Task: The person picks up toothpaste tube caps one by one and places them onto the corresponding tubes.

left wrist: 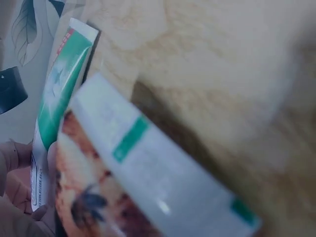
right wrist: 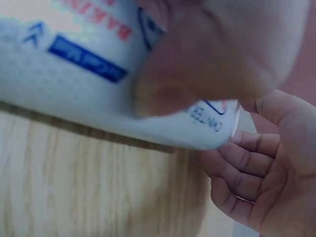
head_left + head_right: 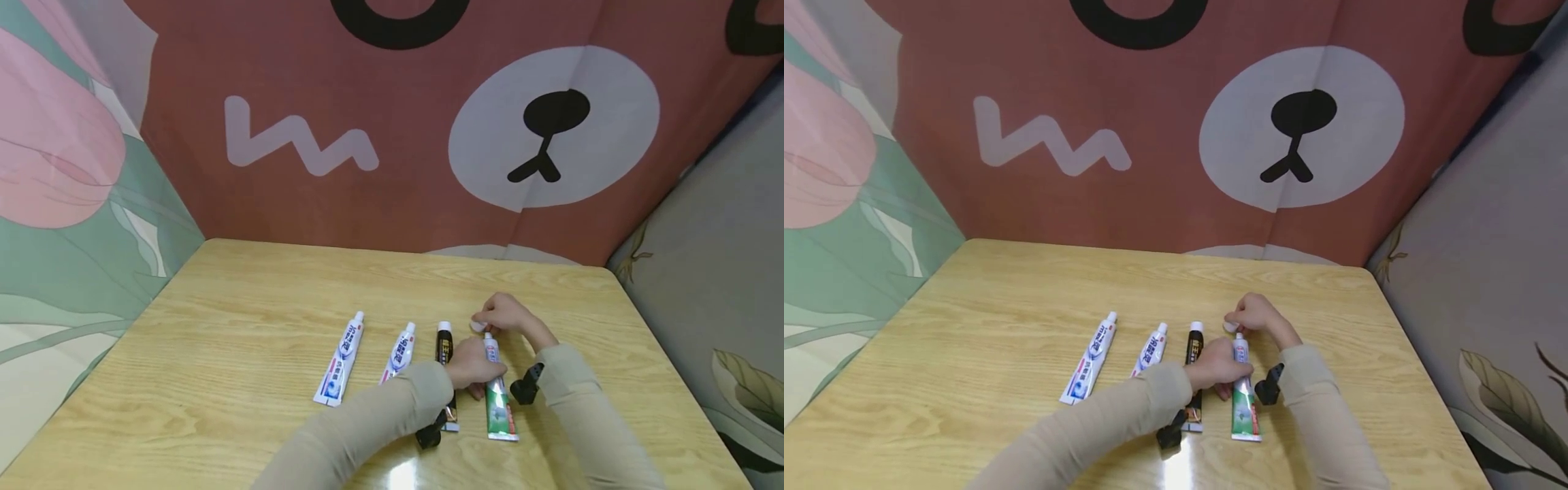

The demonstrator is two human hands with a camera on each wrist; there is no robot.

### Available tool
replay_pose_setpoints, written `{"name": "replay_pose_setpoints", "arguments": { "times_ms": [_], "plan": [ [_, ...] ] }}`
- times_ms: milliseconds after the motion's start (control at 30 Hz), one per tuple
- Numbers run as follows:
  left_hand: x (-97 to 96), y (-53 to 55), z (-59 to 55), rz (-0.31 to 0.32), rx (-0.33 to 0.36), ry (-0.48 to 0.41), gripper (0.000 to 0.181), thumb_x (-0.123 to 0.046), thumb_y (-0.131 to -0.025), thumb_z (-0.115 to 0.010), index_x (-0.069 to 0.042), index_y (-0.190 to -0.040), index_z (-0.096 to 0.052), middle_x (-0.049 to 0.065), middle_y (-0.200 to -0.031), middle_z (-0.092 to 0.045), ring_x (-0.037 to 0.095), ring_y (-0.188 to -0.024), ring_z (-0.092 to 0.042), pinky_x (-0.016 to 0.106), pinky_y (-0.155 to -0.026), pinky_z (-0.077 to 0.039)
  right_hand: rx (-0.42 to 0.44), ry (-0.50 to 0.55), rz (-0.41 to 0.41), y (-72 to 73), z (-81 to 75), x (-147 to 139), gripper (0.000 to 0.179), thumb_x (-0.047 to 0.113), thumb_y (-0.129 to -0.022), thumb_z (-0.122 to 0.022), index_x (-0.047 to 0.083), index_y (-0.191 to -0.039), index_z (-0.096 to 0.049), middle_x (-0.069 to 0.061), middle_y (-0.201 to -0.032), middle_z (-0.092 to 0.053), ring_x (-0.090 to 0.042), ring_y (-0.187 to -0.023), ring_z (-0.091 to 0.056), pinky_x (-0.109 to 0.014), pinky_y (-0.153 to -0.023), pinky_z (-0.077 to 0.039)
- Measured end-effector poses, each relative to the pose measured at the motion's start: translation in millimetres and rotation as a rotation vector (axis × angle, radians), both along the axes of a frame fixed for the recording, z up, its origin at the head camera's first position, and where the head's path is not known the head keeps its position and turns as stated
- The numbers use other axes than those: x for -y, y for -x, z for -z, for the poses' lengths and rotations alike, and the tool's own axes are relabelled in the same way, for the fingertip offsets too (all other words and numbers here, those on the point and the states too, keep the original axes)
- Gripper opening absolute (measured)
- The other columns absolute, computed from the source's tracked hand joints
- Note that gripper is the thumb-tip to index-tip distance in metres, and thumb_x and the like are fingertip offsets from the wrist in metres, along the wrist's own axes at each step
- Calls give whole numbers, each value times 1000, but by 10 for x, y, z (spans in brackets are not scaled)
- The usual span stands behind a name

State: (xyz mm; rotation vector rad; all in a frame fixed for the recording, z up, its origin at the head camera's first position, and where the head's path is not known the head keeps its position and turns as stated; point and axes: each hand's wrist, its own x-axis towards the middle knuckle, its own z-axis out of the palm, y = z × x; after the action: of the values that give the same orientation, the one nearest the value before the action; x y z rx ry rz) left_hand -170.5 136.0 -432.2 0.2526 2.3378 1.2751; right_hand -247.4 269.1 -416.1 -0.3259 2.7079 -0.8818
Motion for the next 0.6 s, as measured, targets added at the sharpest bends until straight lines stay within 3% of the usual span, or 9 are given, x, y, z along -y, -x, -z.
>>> {"name": "replay_pose_setpoints", "arguments": {
  "times_ms": [200, 400, 600],
  "plan": [
    [19, -7, -6, 4, -56, 23, 25, -16, -75, -69, -6, -61, -51, 6, -48, -54, 14, -28, -46, 26, -30, -42, 24, 39, 7, -21, -100, 41, 25, 18, -86, -60, 1, -68, -62, -7, -62, -63, -20, -55, -61, -33, -53, -49],
    [-1, 16, -18, -31, -57, 15, 25, -13, -73, -69, -5, -57, -52, 4, -42, -50, 11, -29, -45, 24, -31, -42, 106, 148, 52, -57, -133, 73, 21, 17, -88, -58, -3, -84, -62, -13, -70, -65, -24, -60, -63, -38, -56, -51],
    [8, 0, -21, -17, -35, 53, 25, -18, -76, -68, -6, -59, -53, 5, -49, -53, 12, -32, -45, 24, -32, -41, 128, 87, 92, -77, -86, 44, 20, 17, -88, -58, -3, -86, -60, -10, -69, -62, -16, -55, -58, -34, -53, -50]
  ]
}}
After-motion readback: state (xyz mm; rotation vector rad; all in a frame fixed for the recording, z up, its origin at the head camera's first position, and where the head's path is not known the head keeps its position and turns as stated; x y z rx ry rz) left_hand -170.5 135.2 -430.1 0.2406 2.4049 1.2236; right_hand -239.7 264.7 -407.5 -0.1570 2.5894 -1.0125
